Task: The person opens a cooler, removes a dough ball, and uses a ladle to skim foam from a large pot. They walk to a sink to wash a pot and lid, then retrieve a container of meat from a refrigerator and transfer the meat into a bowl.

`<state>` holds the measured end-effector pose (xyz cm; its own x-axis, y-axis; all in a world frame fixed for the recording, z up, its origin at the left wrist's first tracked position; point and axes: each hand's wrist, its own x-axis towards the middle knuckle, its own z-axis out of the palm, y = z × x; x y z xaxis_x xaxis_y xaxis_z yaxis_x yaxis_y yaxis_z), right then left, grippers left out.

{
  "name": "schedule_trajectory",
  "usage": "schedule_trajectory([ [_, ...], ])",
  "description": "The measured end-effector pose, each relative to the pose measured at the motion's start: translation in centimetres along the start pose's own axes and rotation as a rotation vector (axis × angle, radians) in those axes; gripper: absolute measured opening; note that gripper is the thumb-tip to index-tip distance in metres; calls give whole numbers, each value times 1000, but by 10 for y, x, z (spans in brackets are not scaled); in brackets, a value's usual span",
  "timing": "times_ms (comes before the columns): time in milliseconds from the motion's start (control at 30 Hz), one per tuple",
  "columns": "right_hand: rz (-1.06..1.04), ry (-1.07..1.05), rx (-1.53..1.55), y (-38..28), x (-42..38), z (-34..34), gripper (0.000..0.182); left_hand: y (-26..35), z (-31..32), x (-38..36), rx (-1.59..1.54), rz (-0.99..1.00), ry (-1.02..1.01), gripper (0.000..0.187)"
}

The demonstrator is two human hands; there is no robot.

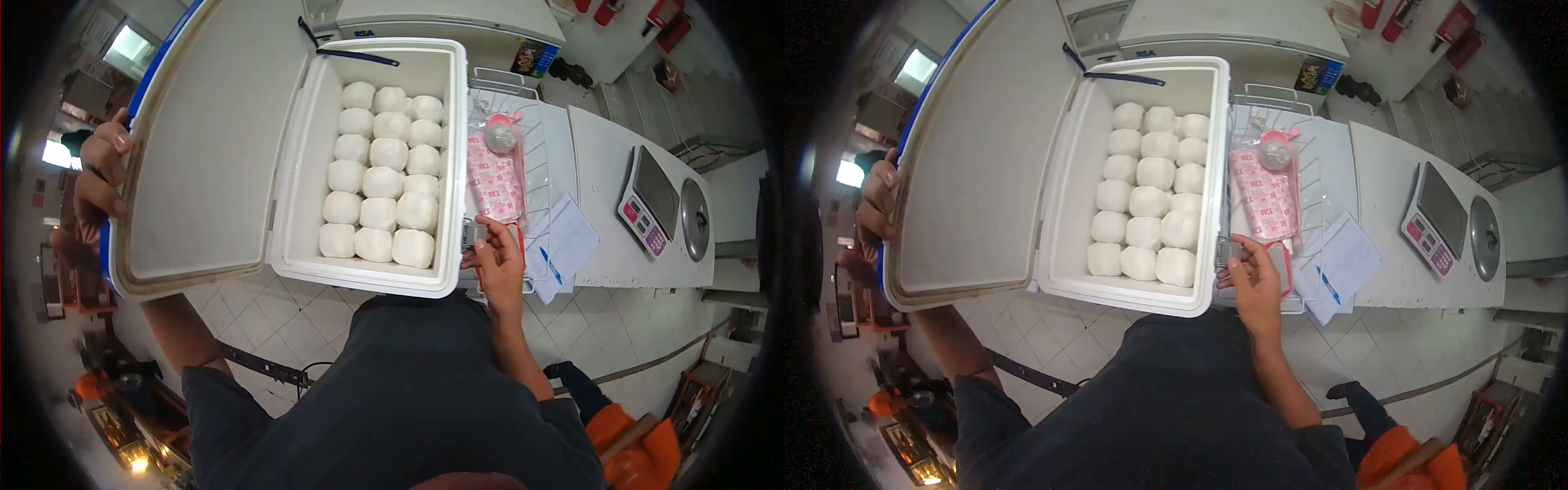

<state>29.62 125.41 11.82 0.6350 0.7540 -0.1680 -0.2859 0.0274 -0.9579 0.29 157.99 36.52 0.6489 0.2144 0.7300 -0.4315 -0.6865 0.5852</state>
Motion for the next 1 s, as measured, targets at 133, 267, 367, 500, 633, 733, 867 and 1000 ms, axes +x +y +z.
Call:
schedule_trajectory([
  [133,8,20,-80,-9,-1,6,36,1,-9,-8,-75,-49,127,70],
  [267,-9,49,-81,-5,-4,9,37,-1,-19,-15,-71,-56,124,64],
  [367,-49,97,-94,-7,-9,14,39,-6,-24,-13,-84,-40,79,59],
  [500,-123,219,-170,-10,-20,19,42,-10,-8,-7,-154,5,13,65],
  [633,-560,195,-848,-35,-14,30,44,-42,-36,-2,-158,278,-174,37],
  [733,-802,-243,-1279,-84,20,63,42,-79,-67,13,-246,480,-346,35],
  [867,-425,-820,-1669,-49,108,120,33,-78,-44,12,-159,243,-380,35],
  [1000,23,-1058,-1887,8,155,130,46,-79,-35,3,-136,160,-405,35],
])
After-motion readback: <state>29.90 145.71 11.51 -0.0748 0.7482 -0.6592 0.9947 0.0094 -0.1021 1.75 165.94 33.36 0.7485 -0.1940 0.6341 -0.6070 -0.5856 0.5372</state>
